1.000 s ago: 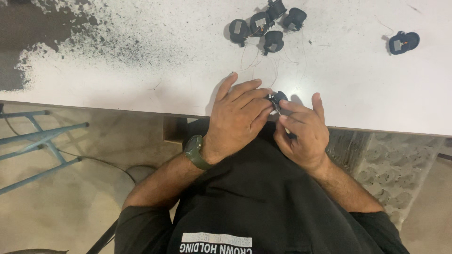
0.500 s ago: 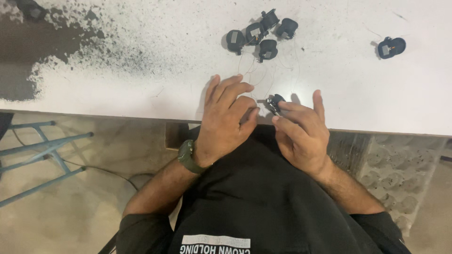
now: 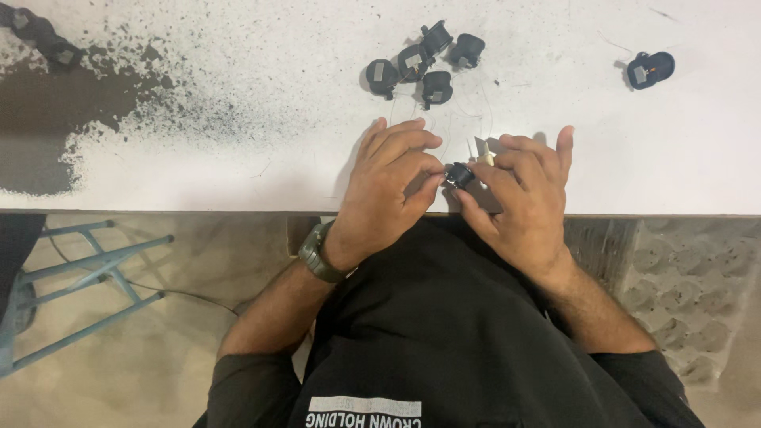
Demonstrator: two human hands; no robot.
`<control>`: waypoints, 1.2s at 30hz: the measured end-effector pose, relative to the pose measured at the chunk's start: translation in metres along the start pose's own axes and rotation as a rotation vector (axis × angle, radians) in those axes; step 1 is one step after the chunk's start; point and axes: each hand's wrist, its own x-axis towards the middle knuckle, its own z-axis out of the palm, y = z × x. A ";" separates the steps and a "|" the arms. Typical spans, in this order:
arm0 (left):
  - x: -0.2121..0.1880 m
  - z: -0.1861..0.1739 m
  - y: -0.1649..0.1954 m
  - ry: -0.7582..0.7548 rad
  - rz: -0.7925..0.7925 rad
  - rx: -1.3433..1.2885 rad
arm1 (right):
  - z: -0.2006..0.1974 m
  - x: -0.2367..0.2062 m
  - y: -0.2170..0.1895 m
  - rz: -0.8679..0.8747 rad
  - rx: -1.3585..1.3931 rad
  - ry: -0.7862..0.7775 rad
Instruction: The person sits at a white workbench assembling black plastic plug housings, fitting internal parts into each housing and tightening them with a small screwdriver, then placing finished units aside and reaching for the next housing from the pile.
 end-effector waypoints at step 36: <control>0.001 -0.003 0.006 -0.233 -0.307 -0.390 | -0.006 -0.004 0.009 -0.053 0.049 -0.085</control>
